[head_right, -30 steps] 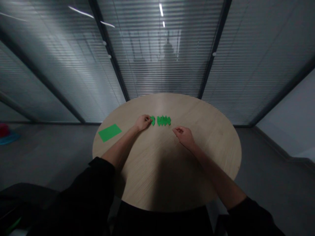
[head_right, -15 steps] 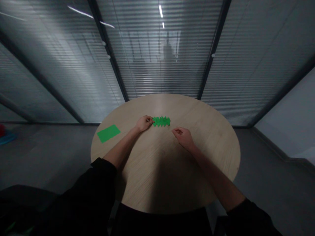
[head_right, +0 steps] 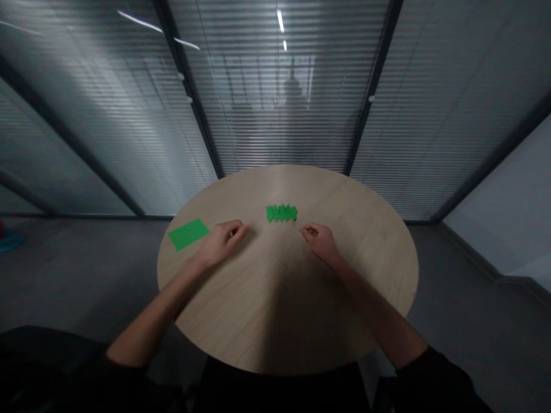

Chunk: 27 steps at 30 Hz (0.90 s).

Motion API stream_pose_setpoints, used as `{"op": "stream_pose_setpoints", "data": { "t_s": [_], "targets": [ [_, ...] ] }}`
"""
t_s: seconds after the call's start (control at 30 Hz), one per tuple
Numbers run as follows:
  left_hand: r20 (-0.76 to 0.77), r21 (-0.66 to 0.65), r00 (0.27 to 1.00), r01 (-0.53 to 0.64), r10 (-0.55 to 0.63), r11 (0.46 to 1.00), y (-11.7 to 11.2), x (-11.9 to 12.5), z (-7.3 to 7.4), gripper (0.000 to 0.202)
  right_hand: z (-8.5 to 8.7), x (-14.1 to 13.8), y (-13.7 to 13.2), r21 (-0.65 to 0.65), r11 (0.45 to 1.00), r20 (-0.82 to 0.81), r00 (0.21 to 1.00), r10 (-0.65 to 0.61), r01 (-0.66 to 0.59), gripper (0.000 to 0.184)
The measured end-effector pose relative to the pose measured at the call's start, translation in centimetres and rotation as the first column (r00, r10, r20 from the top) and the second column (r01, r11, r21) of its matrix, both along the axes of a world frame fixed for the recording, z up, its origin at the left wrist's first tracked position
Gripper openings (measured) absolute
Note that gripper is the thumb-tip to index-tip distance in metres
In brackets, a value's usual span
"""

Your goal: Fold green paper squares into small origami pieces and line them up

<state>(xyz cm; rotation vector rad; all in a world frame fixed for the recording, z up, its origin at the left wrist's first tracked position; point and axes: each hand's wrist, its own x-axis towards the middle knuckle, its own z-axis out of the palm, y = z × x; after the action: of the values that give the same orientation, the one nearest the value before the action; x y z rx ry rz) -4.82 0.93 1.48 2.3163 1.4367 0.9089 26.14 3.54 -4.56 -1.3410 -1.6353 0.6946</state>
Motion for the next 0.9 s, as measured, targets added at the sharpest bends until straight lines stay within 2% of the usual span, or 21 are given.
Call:
{"op": "stream_pose_setpoints", "data": {
  "t_s": [0.07,0.13,0.2,0.3,0.37,0.43,0.53,0.6,0.7,0.8,0.87,0.9],
  "targets": [
    [0.004,0.036,1.000,0.003,-0.003,0.999,-3.6,-0.6,0.6,0.044,0.0,0.0,0.0,-0.005,1.000,-0.002,1.000,0.005,-0.005,0.036],
    [0.022,0.141,0.999,-0.031,0.028,0.990,-7.2,-1.3,0.4,0.044,0.0,0.0,0.0,-0.010,1.000,-0.003,1.000,0.009,-0.009,0.036],
    [0.035,0.220,0.998,-0.067,0.061,0.973,-10.5,-2.0,-0.6,0.043,-0.1,0.0,0.0,-0.012,1.000,-0.002,1.000,0.009,-0.009,0.036],
    [0.062,0.269,0.979,-0.206,0.196,0.941,-14.4,-3.3,-3.0,0.043,-0.2,0.0,0.1,-0.007,1.000,-0.003,1.000,0.003,-0.003,0.035],
    [0.031,0.232,0.970,-0.242,0.242,0.942,-16.0,-4.0,-4.6,0.040,-0.3,0.0,0.1,-0.003,1.000,-0.004,1.000,0.001,-0.001,0.034],
    [0.003,0.254,0.952,-0.296,0.305,0.921,-16.9,-4.4,-5.7,0.039,-0.3,0.0,0.1,0.002,1.000,-0.005,1.000,0.002,-0.002,0.033],
    [0.045,0.266,0.921,-0.383,0.386,0.885,-17.6,-4.3,-6.3,0.041,-0.2,0.0,0.0,0.008,1.000,-0.006,1.000,0.006,-0.006,0.033],
    [0.077,0.264,0.914,-0.404,0.399,0.876,-18.2,-4.0,-6.6,0.039,-0.1,0.0,-0.1,0.012,1.000,-0.007,1.000,0.009,-0.009,0.034],
    [0.108,0.257,0.897,-0.441,0.428,0.860,-19.6,-4.5,-8.0,0.033,0.0,0.0,-0.2,0.019,1.000,-0.006,1.000,0.014,-0.013,0.035],
    [0.081,0.208,0.858,-0.512,0.507,0.833,-22.0,-7.6,-11.2,0.027,0.0,0.0,-0.3,0.028,0.999,-0.001,1.000,0.019,-0.019,0.035],
    [0.011,0.186,0.793,-0.600,0.609,0.778,-24.0,-10.8,-13.4,0.022,0.0,-0.1,-0.3,0.035,0.999,0.002,1.000,0.024,-0.024,0.034],
    [-0.031,0.192,0.742,-0.653,0.670,0.733,-25.1,-12.5,-14.2,0.022,0.0,-0.1,-0.3,0.039,0.999,0.004,1.000,0.027,-0.027,0.034]
  ]
}}
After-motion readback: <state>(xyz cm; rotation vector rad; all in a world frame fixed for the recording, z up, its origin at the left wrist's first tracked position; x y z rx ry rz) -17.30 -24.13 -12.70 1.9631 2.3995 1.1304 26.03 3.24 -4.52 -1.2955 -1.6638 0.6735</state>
